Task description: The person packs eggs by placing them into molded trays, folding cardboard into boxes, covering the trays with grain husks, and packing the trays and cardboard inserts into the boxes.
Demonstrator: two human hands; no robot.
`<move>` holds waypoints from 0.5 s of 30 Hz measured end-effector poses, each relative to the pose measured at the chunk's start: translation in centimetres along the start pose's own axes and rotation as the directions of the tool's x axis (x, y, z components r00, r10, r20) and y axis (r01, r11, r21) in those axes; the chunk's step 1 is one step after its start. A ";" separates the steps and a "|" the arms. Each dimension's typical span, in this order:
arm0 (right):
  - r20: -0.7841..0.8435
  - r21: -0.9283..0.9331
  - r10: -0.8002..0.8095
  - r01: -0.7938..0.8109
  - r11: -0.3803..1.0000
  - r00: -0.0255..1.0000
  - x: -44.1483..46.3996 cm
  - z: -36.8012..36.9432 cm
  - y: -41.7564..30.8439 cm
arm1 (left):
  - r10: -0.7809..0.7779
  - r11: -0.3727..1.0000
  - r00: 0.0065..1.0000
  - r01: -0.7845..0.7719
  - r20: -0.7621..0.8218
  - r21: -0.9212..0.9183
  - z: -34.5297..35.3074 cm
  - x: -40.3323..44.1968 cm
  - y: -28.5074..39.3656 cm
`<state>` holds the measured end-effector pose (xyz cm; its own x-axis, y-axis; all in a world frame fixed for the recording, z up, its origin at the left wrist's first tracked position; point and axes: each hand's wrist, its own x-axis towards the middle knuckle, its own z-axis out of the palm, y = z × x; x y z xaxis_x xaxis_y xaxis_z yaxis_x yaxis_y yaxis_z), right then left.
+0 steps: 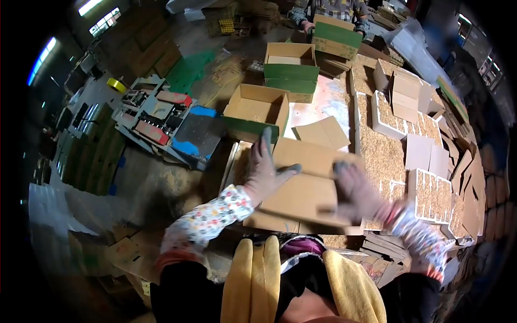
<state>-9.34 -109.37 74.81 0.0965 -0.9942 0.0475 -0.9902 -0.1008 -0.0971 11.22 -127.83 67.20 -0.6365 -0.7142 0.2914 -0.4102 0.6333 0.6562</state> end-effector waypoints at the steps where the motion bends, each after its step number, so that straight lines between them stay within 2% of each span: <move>1: -0.085 -0.068 -0.136 0.130 0.989 0.987 -1.9 2.7 -1.6 | -0.089 0.994 0.993 0.093 0.080 -0.054 -0.8 -0.5 0.1; 2: -0.219 -0.015 -0.051 0.049 0.999 0.974 -2.7 3.5 -1.7 | -0.120 0.982 0.992 0.124 0.032 -0.144 0.8 -1.4 -2.1; 3: -0.350 0.033 0.020 -0.009 0.999 0.937 -2.8 4.0 -0.9 | -0.151 0.903 0.954 0.240 0.259 -0.357 0.3 0.1 -2.5; 4: -0.474 0.422 0.440 -0.241 0.874 0.763 -2.7 6.5 -0.6 | -0.123 0.768 0.862 0.397 0.492 -0.503 -0.6 1.2 -3.1; 5: -0.328 0.696 0.519 -0.170 0.698 0.789 -3.7 10.6 2.0 | -0.038 0.586 0.713 0.583 0.700 -0.562 -1.2 1.5 -3.4; 6: -0.157 0.897 0.550 -0.114 0.426 0.820 -5.6 15.5 6.0 | 0.020 0.368 0.677 0.679 0.736 -0.635 -1.2 1.9 -2.4; 7: 0.018 0.994 0.530 -0.074 0.085 0.848 -7.1 18.4 7.0 | -0.119 0.567 0.474 0.754 0.872 -0.332 -2.2 3.3 -2.4; 8: 0.186 0.954 0.571 -0.008 -0.300 0.799 -6.5 15.5 4.8 | -0.068 0.639 0.691 0.585 0.720 -0.500 -2.8 2.2 -0.1; 9: 0.181 0.878 0.535 0.109 -0.466 0.825 -5.1 11.0 4.6 | 0.026 0.703 0.874 0.329 0.485 -0.631 -3.3 1.4 1.9; 10: 0.176 0.759 0.497 0.205 -0.619 0.850 -3.5 6.5 4.4 | 0.107 0.966 0.987 -0.074 0.123 -0.247 -2.1 -0.9 0.9; 11: 0.182 0.689 0.364 0.146 -0.710 0.913 -3.4 2.6 4.3 | 0.369 0.929 0.922 -0.361 0.117 -0.080 -2.2 -2.2 -1.5; 12: 0.205 0.717 0.361 0.112 -0.688 0.910 -3.2 2.7 5.9 | 0.603 0.786 0.791 -0.612 0.103 0.090 -2.2 -3.4 -3.9; 13: 0.272 0.869 0.396 -0.047 -0.492 0.877 -3.0 4.8 7.7 | 0.493 0.822 0.797 -0.558 0.349 0.114 -1.4 -4.5 -7.9; 14: 0.337 0.933 0.429 -0.235 -0.273 0.838 -2.7 6.9 9.6 | 0.346 0.839 0.745 -0.517 0.571 0.167 -0.6 -5.4 -11.9; 15: 0.395 0.828 0.539 -0.543 0.143 0.744 -2.8 10.3 11.3 | -0.076 0.994 0.502 -0.033 0.861 0.107 -0.7 -4.2 -13.0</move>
<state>-19.74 -108.10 63.33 -0.4214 -0.8089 -0.4099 -0.1097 0.4942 -0.8624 19.67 -133.29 57.97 -0.8511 -0.1503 -0.5031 -0.4565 0.6850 0.5677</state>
